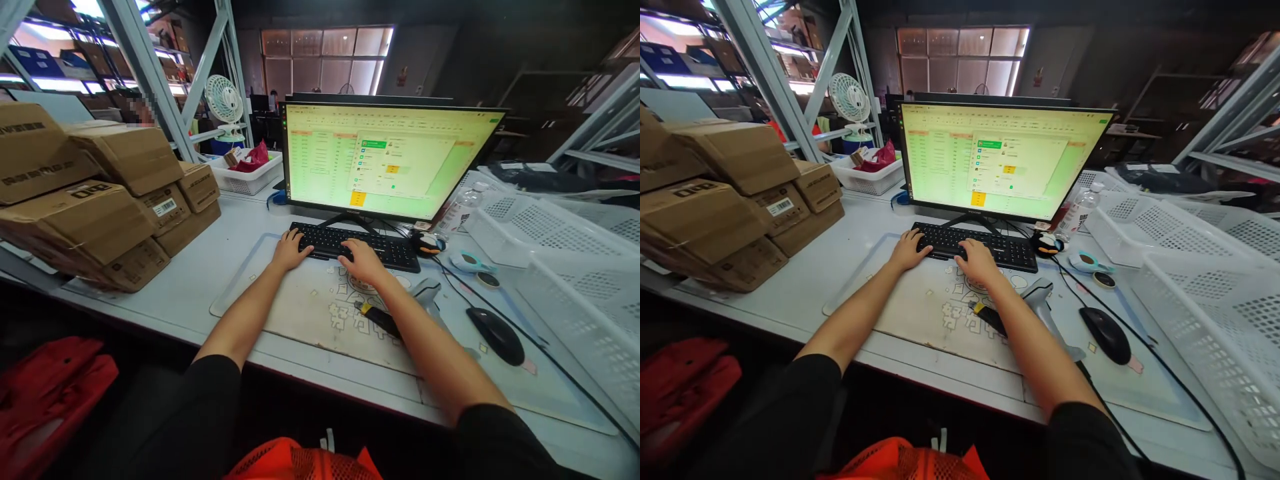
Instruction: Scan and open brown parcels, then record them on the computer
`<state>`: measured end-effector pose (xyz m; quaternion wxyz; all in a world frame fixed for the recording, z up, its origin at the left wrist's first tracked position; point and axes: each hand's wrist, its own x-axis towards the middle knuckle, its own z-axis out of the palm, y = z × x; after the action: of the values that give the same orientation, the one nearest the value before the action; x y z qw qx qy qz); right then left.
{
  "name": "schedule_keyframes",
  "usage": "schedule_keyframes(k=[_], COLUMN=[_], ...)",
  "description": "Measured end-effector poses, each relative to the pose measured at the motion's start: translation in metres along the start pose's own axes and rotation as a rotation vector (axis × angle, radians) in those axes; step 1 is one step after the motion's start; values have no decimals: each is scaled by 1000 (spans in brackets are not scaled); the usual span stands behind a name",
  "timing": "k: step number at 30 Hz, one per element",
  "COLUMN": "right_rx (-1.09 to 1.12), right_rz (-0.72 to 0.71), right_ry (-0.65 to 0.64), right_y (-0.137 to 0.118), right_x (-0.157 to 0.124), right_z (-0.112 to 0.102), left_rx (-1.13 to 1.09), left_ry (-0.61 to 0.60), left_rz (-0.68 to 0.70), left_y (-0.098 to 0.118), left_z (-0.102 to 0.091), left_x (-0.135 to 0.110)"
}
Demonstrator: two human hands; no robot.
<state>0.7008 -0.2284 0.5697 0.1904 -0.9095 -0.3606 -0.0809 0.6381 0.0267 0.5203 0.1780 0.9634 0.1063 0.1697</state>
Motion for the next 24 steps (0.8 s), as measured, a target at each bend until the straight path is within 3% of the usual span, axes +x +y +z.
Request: schedule_keyframes(k=[3,6,9,12,16,20,24], right_rx=[-19,-42,-57,-60,-61,-89,-130], right_rz=[51,96,89,46,23,114,326], right_ry=[-44,-72,-81,-46,41,196,418], right_y=[-12,-15,-14,-4,32,102,172], right_x=[29,39,36,17,-39,-125,-211], right_z=[32,43,39,19,-31,-84,-103], left_rx=[-25,-26,-13,6,38,81,110], left_ry=[6,6,4,-6,-53,-76,-79], left_rz=[4,24,36,41,26,23,29], left_y=[-2,-3,-3,-3,2,6,7], left_z=[-2,0,4,7,6,6,12], left_x=[2,4,6,7,6,8,13])
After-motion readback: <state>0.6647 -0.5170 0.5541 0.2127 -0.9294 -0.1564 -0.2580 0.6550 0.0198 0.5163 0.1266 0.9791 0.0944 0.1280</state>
